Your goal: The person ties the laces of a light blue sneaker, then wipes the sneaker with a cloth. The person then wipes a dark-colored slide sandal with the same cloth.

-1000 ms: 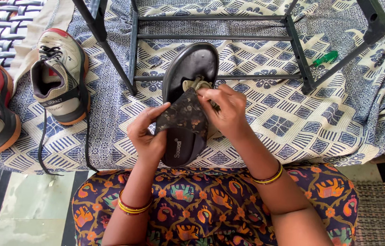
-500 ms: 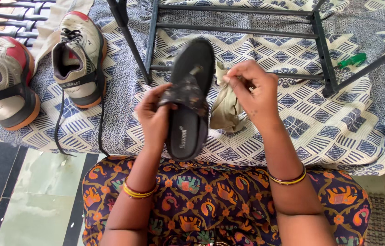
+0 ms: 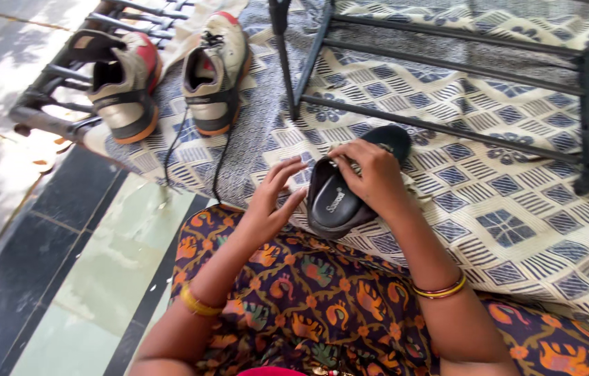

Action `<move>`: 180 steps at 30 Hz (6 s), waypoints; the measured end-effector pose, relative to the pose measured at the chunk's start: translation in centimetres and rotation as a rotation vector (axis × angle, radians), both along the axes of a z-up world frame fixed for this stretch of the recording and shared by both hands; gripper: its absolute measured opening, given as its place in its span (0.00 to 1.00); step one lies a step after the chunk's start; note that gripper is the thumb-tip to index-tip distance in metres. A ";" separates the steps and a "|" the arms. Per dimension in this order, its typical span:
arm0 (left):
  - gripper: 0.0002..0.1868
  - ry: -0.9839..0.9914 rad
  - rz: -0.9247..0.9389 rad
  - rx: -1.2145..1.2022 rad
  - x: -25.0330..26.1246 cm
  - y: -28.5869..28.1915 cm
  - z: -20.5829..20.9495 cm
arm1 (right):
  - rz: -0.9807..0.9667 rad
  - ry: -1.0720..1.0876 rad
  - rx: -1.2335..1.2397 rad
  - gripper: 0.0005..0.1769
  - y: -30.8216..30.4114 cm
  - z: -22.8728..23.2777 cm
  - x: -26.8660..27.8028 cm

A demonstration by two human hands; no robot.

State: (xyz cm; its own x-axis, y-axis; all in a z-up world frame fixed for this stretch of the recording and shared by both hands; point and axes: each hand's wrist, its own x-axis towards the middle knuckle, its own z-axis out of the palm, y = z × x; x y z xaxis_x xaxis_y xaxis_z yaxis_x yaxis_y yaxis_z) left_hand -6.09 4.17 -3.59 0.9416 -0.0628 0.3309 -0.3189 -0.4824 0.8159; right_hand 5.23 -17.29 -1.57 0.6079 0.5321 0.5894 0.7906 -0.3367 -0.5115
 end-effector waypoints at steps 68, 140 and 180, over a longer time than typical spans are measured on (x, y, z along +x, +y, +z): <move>0.19 0.161 -0.215 -0.323 9.0 -3.1 -4.1 | -0.226 0.268 -0.229 0.10 -5.8 -0.3 4.6; 0.20 0.199 -0.229 -0.993 12.3 -0.6 -4.1 | 0.376 0.235 -0.111 0.08 -0.8 3.5 -2.0; 0.17 0.222 -0.257 -1.250 9.6 -3.6 -2.2 | 0.428 0.043 -0.132 0.08 -0.1 5.6 -4.7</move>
State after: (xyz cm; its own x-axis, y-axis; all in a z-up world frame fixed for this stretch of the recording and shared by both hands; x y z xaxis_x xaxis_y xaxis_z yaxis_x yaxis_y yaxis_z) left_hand 3.52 0.56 -5.80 0.9907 -0.0130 0.1354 -0.0884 0.6949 0.7136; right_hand 0.57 -17.37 4.00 0.3392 0.8097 0.4789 0.8518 -0.0483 -0.5217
